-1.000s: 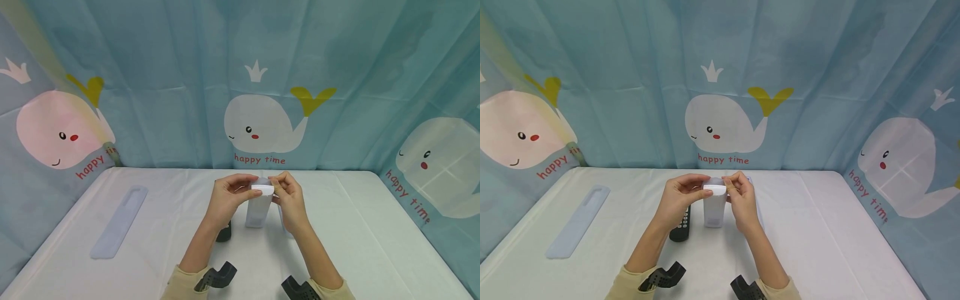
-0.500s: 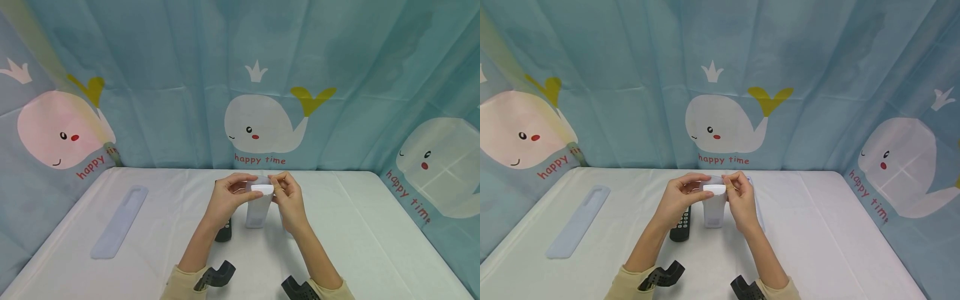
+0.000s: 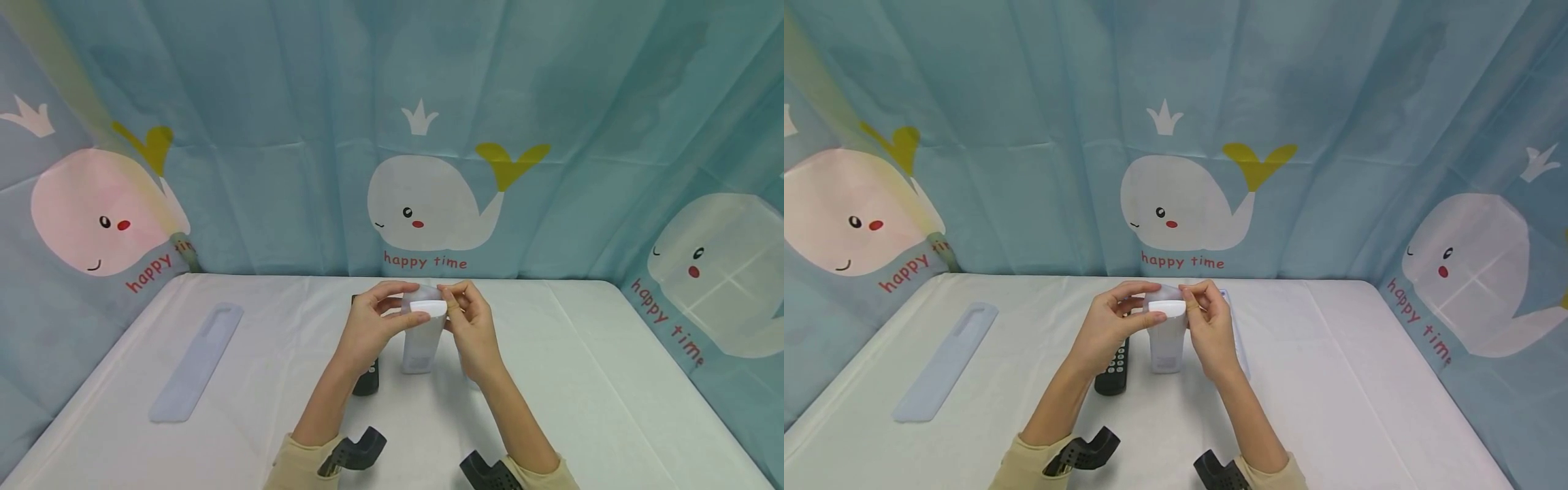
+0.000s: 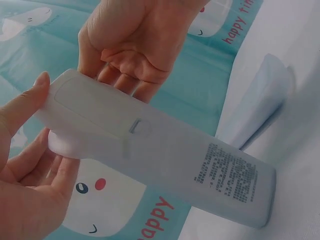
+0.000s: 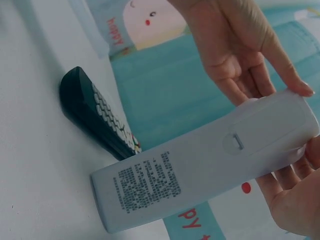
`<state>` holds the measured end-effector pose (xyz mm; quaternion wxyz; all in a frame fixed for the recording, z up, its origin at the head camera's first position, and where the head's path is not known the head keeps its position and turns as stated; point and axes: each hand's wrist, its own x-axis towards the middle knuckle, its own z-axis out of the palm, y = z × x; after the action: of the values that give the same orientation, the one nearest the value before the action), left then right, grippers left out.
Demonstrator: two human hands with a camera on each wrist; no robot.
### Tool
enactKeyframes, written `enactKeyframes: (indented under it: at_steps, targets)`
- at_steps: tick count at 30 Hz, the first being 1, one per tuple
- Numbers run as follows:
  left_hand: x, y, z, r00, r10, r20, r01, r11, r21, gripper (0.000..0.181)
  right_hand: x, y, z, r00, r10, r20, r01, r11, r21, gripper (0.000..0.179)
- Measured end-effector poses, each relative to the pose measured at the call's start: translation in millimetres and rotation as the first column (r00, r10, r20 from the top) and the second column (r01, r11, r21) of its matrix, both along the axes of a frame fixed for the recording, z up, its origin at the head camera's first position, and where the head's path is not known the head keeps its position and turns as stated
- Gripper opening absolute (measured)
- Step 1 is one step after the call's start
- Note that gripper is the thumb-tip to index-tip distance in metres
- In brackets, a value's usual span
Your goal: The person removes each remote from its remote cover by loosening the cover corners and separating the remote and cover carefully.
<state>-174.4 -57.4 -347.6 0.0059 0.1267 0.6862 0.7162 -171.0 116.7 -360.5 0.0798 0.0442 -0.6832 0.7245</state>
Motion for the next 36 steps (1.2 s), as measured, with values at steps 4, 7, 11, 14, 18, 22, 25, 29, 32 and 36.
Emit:
enactKeyframes:
  at_steps: [4, 7, 11, 14, 18, 22, 25, 29, 32, 36]
  targets:
    - [-1.3, 0.5, -1.6, 1.000, 0.017, -0.007, -0.017, 0.999, -0.036, 0.043, -1.3, 0.8, -0.5, 1.000, 0.006, 0.005, -0.006, 1.000, 0.005, 0.015]
    - [-2.0, 0.8, -2.7, 1.000, 0.019, -0.006, -0.019, 0.999, -0.050, 0.043, -2.0, 1.7, -0.7, 1.000, 0.013, 0.006, -0.013, 1.000, 0.004, 0.015]
    - [-2.4, 0.6, -3.6, 1.000, 0.016, 0.002, -0.016, 0.999, -0.044, 0.042, -2.6, 2.9, -0.7, 1.000, 0.020, 0.017, -0.020, 1.000, 0.013, 0.016]
    - [-2.6, 0.2, -4.2, 1.000, 0.003, -0.001, -0.003, 0.999, -0.042, 0.041, -2.4, 3.9, -0.4, 1.000, 0.015, 0.027, -0.016, 1.000, 0.026, 0.017]
    - [-3.9, -0.7, -5.6, 1.000, -0.019, 0.008, 0.019, 1.000, -0.023, 0.046, -2.7, 4.9, 0.3, 0.999, 0.007, 0.041, -0.008, 0.999, 0.040, 0.020]
    - [-5.8, -2.8, -8.6, 1.000, -0.031, 0.005, 0.031, 0.999, -0.010, 0.049, -3.1, 4.9, 0.2, 0.998, 0.012, 0.061, -0.016, 0.998, 0.053, 0.023]
    - [-7.3, -4.9, -10.7, 0.999, -0.048, -0.004, 0.048, 0.999, -0.019, 0.050, -3.2, 5.3, 0.0, 0.998, 0.015, 0.064, -0.019, 0.998, 0.063, 0.025]
    - [-8.8, -8.1, -13.3, 0.998, -0.067, -0.011, 0.067, 0.997, -0.048, 0.052, -3.3, 7.3, -0.8, 0.998, 0.014, 0.067, -0.019, 0.996, 0.085, 0.028]
    - [-9.8, -9.7, -15.0, 0.997, -0.071, -0.010, 0.070, 0.996, -0.053, 0.053, -3.1, 10.3, -2.6, 0.997, 0.021, 0.080, -0.029, 0.994, 0.105, 0.031]
    - [-11.4, -10.2, -16.8, 0.998, -0.069, -0.002, 0.068, 0.996, -0.051, 0.055, -2.3, 15.6, -7.0, 0.995, 0.048, 0.090, -0.060, 0.989, 0.132, 0.033]
